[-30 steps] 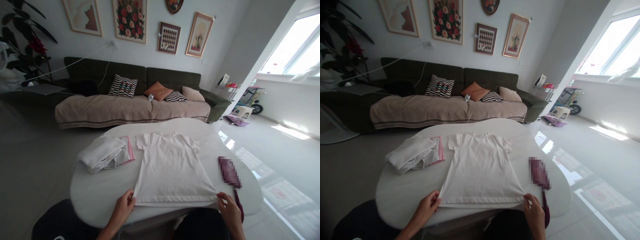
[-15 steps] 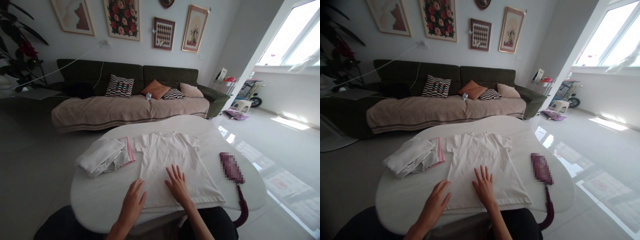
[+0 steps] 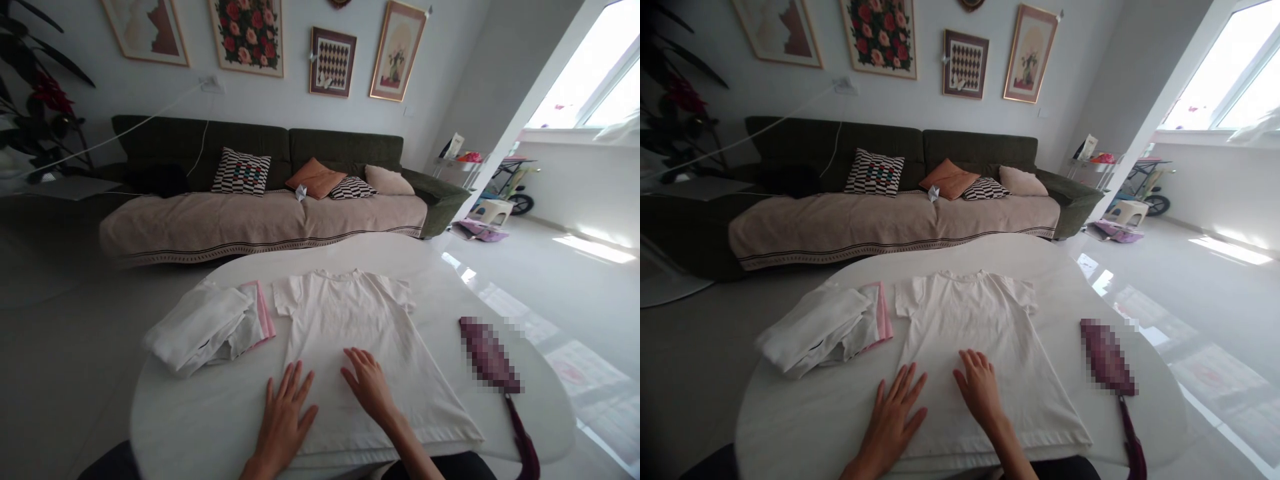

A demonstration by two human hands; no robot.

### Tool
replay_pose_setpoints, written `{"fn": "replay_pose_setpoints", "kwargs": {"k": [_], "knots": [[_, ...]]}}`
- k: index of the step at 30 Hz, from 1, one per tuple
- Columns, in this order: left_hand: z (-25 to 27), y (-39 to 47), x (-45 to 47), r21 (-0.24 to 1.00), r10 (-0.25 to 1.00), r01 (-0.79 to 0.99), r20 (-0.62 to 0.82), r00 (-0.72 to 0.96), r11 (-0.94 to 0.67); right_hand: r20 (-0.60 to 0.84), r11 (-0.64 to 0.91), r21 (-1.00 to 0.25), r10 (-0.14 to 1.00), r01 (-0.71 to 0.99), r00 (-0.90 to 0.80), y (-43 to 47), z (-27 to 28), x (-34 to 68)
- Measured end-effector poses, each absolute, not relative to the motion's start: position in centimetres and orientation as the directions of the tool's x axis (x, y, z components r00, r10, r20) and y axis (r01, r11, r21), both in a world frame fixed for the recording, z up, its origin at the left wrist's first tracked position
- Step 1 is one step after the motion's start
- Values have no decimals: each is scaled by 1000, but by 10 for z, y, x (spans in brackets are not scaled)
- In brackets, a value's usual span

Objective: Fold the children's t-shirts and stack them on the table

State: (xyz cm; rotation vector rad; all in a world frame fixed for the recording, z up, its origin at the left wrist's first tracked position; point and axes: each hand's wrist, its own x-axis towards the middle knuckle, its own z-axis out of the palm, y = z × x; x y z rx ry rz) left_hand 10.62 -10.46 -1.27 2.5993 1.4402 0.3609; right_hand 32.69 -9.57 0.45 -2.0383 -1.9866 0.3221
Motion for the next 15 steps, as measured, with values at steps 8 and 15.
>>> {"fn": "replay_pose_setpoints", "kwargs": {"k": [8,15], "knots": [[-24,-94,97,178,796,779,220,565,-602,107,-12,-407,992,914,61,65,36,331],[-74,-84,98,212,809,818,409,422,-534,102,-74,-418,986,905,128,184,32,341]]}}
